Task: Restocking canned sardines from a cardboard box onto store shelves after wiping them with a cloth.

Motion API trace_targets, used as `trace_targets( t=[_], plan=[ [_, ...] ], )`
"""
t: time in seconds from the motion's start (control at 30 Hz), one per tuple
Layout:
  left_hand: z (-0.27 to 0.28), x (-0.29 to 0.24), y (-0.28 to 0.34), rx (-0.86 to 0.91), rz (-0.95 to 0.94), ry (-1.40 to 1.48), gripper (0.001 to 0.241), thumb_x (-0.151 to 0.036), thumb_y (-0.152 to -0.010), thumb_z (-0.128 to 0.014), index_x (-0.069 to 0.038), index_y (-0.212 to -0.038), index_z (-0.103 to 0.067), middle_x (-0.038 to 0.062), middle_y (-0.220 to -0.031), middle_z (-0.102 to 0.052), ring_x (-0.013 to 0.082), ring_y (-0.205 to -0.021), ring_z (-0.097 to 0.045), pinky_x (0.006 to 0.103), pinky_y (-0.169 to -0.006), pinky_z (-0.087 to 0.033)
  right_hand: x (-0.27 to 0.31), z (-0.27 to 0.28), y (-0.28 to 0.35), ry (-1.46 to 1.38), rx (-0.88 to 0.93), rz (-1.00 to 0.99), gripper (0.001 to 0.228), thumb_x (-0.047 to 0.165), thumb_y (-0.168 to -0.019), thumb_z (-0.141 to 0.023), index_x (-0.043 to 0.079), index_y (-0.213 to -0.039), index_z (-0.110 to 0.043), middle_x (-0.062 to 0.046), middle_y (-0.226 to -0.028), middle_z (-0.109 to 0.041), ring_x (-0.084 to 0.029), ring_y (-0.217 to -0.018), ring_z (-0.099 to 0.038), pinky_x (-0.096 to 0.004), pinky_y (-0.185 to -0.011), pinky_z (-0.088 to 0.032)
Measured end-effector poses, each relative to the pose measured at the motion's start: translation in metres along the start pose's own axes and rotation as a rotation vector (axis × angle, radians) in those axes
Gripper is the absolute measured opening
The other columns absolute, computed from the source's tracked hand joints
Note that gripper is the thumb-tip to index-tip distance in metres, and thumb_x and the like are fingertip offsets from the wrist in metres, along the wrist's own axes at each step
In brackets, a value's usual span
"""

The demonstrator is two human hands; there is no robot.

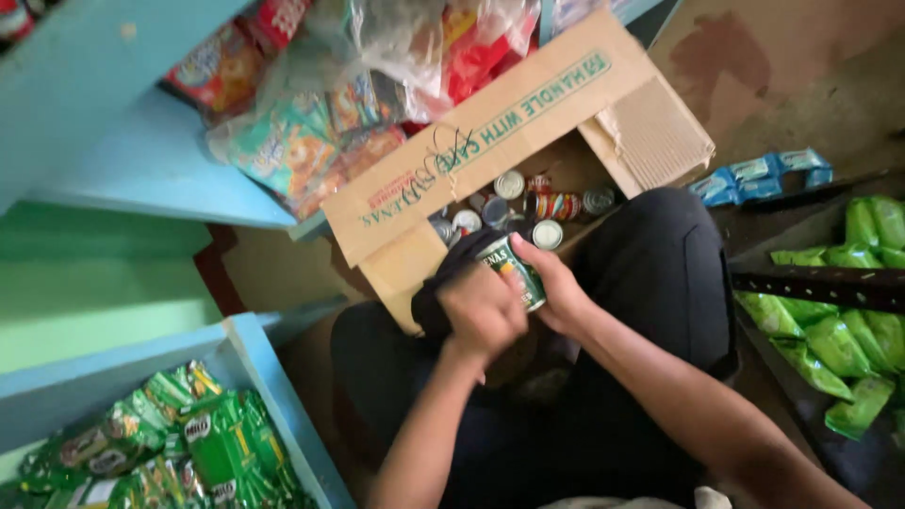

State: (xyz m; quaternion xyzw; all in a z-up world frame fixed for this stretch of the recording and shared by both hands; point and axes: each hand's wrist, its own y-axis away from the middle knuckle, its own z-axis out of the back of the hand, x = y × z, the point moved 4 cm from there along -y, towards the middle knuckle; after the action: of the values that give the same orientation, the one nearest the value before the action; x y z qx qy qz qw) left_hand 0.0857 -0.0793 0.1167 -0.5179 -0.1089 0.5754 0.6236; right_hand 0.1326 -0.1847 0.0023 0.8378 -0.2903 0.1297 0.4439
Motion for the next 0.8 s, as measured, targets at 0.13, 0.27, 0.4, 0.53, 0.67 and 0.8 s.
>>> trace_targets(
  t=[0.13,0.27,0.4,0.53,0.67,0.8],
  plan=[
    [0.000,0.007,-0.002,-0.114,0.076,-0.079,0.049,-0.008,-0.094,-0.067,-0.014,-0.053,-0.042,0.004,-0.053,-0.037,0.0275,-0.045,-0.044,0.0315,-0.046,-0.041,0.004,-0.007,0.001,-0.017,0.009,0.078,0.050,0.040,-0.090,-0.077,-0.009,-0.094,-0.070,-0.024,-0.078,-0.071,-0.031,-0.064,-0.074,-0.048,-0.057,-0.063],
    [0.003,-0.015,0.006,-0.018,-0.087,-0.009,0.047,-0.020,-0.094,-0.069,-0.015,-0.054,-0.044,0.001,-0.056,-0.045,0.0225,-0.046,-0.049,0.0307,-0.047,-0.043,0.008,-0.021,0.022,0.112,-0.101,0.111,0.051,0.038,-0.083,-0.086,-0.006,-0.092,-0.062,-0.018,-0.078,-0.059,-0.023,-0.069,-0.065,-0.039,-0.060,-0.058],
    [0.006,0.003,0.008,-0.141,0.153,-0.232,0.046,-0.011,-0.091,-0.070,-0.018,-0.054,-0.043,0.001,-0.052,-0.040,0.0240,-0.043,-0.048,0.0321,-0.044,-0.039,-0.016,-0.020,0.011,0.194,-0.005,0.135,0.042,0.041,-0.090,-0.078,-0.001,-0.085,-0.075,-0.013,-0.073,-0.069,-0.021,-0.062,-0.068,-0.037,-0.056,-0.057],
    [0.004,-0.038,-0.003,0.005,-0.070,-0.087,0.043,-0.016,-0.087,-0.070,-0.014,-0.053,-0.045,0.002,-0.054,-0.045,0.0233,-0.046,-0.051,0.0322,-0.047,-0.044,-0.018,0.009,0.002,0.296,0.119,0.145,0.032,0.026,-0.104,-0.061,0.008,-0.078,-0.065,0.002,-0.077,-0.060,-0.007,-0.073,-0.049,-0.025,-0.065,-0.042],
    [0.021,0.013,0.004,-0.169,0.109,-0.212,0.049,-0.015,-0.095,-0.067,-0.016,-0.053,-0.041,0.003,-0.050,-0.037,0.0270,-0.044,-0.047,0.0306,-0.047,-0.041,-0.026,-0.005,0.013,0.178,0.031,0.076,0.050,0.041,-0.093,-0.075,-0.009,-0.089,-0.071,-0.025,-0.073,-0.071,-0.031,-0.060,-0.072,-0.047,-0.056,-0.062],
    [0.006,-0.017,0.008,0.011,0.062,0.048,0.029,-0.011,-0.081,-0.063,-0.016,-0.055,-0.050,0.002,-0.057,-0.049,0.0243,-0.049,-0.049,0.0358,-0.049,-0.041,-0.014,0.005,-0.009,0.028,0.007,-0.010,0.051,0.047,-0.093,-0.074,-0.002,-0.080,-0.069,-0.014,-0.065,-0.064,-0.023,-0.050,-0.064,-0.038,-0.048,-0.056]
  ],
)
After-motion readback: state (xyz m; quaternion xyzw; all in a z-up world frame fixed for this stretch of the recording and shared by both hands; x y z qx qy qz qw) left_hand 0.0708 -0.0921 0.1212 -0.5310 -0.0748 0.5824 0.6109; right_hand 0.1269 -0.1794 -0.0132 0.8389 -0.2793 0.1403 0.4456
